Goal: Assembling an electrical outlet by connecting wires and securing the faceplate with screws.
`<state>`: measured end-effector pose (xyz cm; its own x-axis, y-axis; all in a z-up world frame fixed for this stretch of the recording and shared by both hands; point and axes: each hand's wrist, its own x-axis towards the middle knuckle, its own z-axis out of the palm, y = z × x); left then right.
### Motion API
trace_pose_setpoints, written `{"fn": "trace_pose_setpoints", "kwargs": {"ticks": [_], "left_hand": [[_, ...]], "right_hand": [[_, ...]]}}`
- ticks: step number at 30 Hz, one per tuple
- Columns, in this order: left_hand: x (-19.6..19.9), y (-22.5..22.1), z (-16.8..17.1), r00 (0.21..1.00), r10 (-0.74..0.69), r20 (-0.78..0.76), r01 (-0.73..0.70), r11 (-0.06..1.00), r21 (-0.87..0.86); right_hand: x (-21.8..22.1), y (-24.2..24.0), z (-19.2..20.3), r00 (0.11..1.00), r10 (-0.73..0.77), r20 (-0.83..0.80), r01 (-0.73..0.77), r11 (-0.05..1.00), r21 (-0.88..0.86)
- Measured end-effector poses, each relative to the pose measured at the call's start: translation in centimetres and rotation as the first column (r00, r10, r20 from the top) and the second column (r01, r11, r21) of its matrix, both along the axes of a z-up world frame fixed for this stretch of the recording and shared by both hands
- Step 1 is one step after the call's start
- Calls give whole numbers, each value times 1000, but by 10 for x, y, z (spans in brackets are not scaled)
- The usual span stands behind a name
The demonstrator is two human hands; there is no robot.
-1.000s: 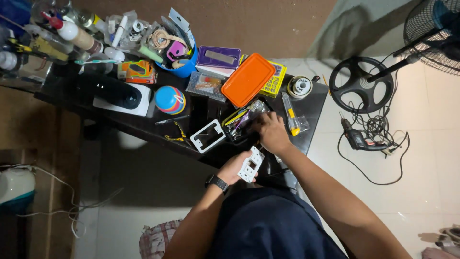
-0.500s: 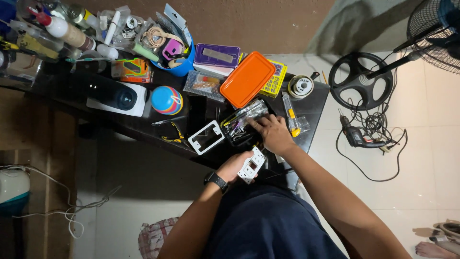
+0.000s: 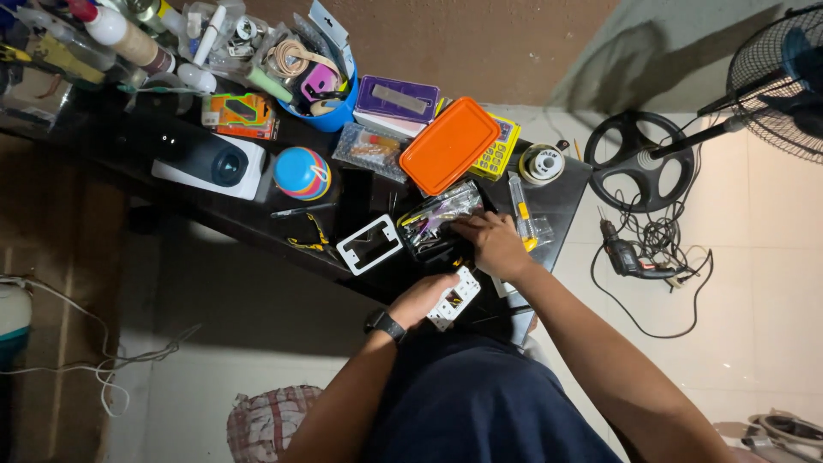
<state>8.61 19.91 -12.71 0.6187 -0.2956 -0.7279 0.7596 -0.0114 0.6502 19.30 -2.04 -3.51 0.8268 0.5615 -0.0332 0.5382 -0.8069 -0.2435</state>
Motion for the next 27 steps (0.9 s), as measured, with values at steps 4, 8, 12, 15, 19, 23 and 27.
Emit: {"fn": "trace_pose_setpoints", "kwargs": {"ticks": [4,8,12,15,19,23,27], "left_hand": [[7,-9,91,947,-257,195,231,962,148],[19,-17,127,806,-517,287,354,811,466],[16,-33,126,618,-692,375,301,648,700],[3,-40,109,490,-728,479,44,570,820],[16,-31,105,461,-694,553,0,623,782],[55,-16,82,448,-654,609,-208,587,783],[103,-7,81,367,-766,527,-257,461,849]], "right_hand": [[17,-12,-17,999,45,7,-45,963,265],[15,-24,-1,994,-45,103,-12,868,497],[-6,-29,-3,941,-182,284,103,957,270],[-15,-33,-8,940,-231,252,168,954,247],[-25,-28,7,940,-254,228,196,948,251],[-27,-23,9,939,-290,184,236,934,269],[-25,-24,-13,944,-295,150,238,920,311]]}}
